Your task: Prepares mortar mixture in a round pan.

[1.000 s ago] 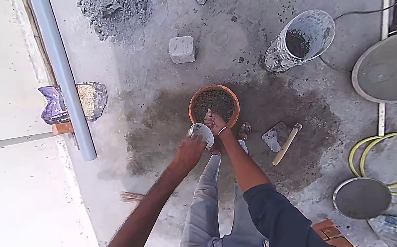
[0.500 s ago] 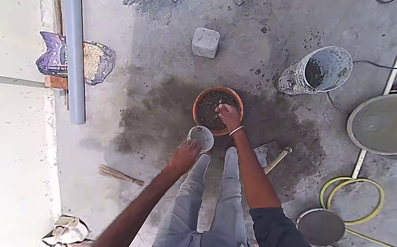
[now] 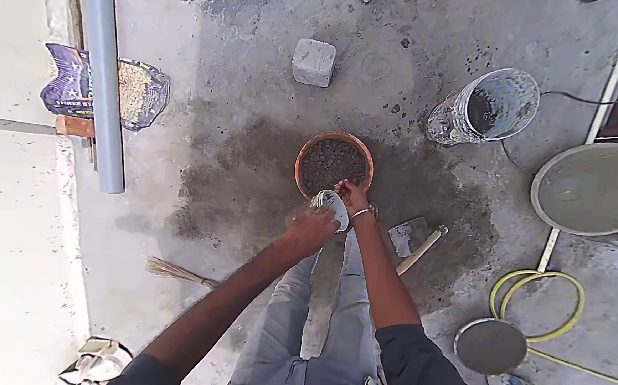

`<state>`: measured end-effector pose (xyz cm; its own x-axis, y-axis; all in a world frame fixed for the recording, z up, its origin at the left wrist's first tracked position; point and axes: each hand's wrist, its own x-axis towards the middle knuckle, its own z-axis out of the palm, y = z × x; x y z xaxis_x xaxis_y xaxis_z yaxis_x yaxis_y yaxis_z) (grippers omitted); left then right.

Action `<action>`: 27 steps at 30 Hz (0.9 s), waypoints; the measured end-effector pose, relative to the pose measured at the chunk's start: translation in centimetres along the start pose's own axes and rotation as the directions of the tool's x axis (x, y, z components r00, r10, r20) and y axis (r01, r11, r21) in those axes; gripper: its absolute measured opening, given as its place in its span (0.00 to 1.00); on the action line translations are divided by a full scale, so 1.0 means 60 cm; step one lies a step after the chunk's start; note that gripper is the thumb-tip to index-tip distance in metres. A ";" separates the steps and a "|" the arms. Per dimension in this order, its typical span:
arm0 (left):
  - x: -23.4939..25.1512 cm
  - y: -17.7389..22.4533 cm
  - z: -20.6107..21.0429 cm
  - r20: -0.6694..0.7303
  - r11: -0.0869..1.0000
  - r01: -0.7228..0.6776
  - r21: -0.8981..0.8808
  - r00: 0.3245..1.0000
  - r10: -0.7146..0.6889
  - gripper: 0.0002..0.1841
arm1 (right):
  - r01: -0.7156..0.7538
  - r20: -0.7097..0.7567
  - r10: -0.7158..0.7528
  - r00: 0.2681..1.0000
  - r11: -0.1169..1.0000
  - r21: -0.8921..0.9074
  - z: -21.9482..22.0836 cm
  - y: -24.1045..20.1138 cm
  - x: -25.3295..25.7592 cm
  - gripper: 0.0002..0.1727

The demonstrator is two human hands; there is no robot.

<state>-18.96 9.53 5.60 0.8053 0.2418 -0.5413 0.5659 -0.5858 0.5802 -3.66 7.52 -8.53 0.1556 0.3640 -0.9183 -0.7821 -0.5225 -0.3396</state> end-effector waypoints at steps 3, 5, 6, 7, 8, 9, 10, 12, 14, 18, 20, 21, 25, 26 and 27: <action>0.015 0.006 -0.011 0.082 0.998 0.003 0.066 0.997 -0.008 0.13 | -0.124 -0.022 0.126 0.992 0.990 0.067 0.014 -0.007 -0.009 0.13; 0.024 0.014 -0.020 0.147 0.996 0.012 0.086 0.989 -0.025 0.14 | -0.058 0.095 0.047 0.994 0.991 0.122 -0.003 0.018 0.006 0.12; 0.029 0.017 -0.026 0.171 0.995 0.014 0.101 0.985 -0.032 0.14 | -0.058 0.110 0.045 0.993 0.991 0.124 0.000 0.018 0.007 0.11; 0.033 0.019 -0.032 0.195 0.993 0.017 0.119 0.980 -0.040 0.14 | -0.073 0.110 0.059 0.992 0.990 0.124 0.004 0.017 0.005 0.11; 0.036 0.021 -0.037 0.210 0.990 0.016 0.140 0.977 -0.046 0.13 | -0.092 0.109 0.078 0.991 0.987 0.132 0.009 0.016 0.004 0.11; 0.038 0.021 -0.041 0.216 0.987 0.012 0.158 0.975 -0.047 0.13 | -0.116 0.112 0.099 0.989 0.980 0.160 0.014 0.016 0.009 0.11; 0.040 0.021 -0.042 0.210 0.985 0.008 0.170 0.977 -0.044 0.13 | -0.139 0.123 0.116 0.986 0.969 0.203 0.017 0.019 0.021 0.10; 0.040 0.016 -0.042 0.197 0.983 0.009 0.185 0.979 -0.046 0.12 | -0.167 0.173 0.124 0.977 0.950 0.265 0.019 0.022 0.035 0.11; 0.031 0.010 -0.043 0.185 0.981 0.025 0.192 0.981 -0.061 0.13 | -0.174 0.274 0.084 0.958 0.930 0.322 0.017 0.022 0.040 0.16; -0.019 -0.013 -0.028 0.066 0.989 0.074 0.125 0.994 -0.083 0.12 | -0.130 0.469 -0.055 0.881 0.926 0.354 0.011 0.012 0.013 0.25; -0.051 -0.034 -0.003 -0.085 0.994 0.075 0.085 0.994 -0.068 0.11 | -0.124 0.450 -0.044 0.892 0.933 0.337 0.020 0.009 0.039 0.23; -0.065 -0.043 0.011 -0.145 0.994 0.087 0.070 0.987 -0.076 0.10 | -0.095 0.396 -0.037 0.917 0.946 0.309 0.026 0.004 0.035 0.19; -0.098 -0.058 0.053 -0.263 0.988 0.151 0.017 0.955 -0.141 0.09 | -0.006 0.401 -0.076 0.913 0.980 0.198 0.027 -0.020 0.024 0.16; -0.102 -0.059 0.059 -0.267 0.986 0.164 -0.002 0.950 -0.159 0.09 | 0.028 0.451 -0.073 0.890 0.994 0.106 0.024 -0.028 0.013 0.18; -0.106 -0.061 0.063 -0.256 0.983 0.181 -0.023 0.950 -0.180 0.10 | 0.075 0.515 -0.075 0.854 0.997 0.021 0.021 -0.032 0.020 0.18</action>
<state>-26.82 7.23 4.60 0.7079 0.5334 -0.4629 0.7060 -0.5145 0.4867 -2.75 9.91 -8.70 -0.1190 0.7474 -0.6537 -0.7807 -0.4772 -0.4035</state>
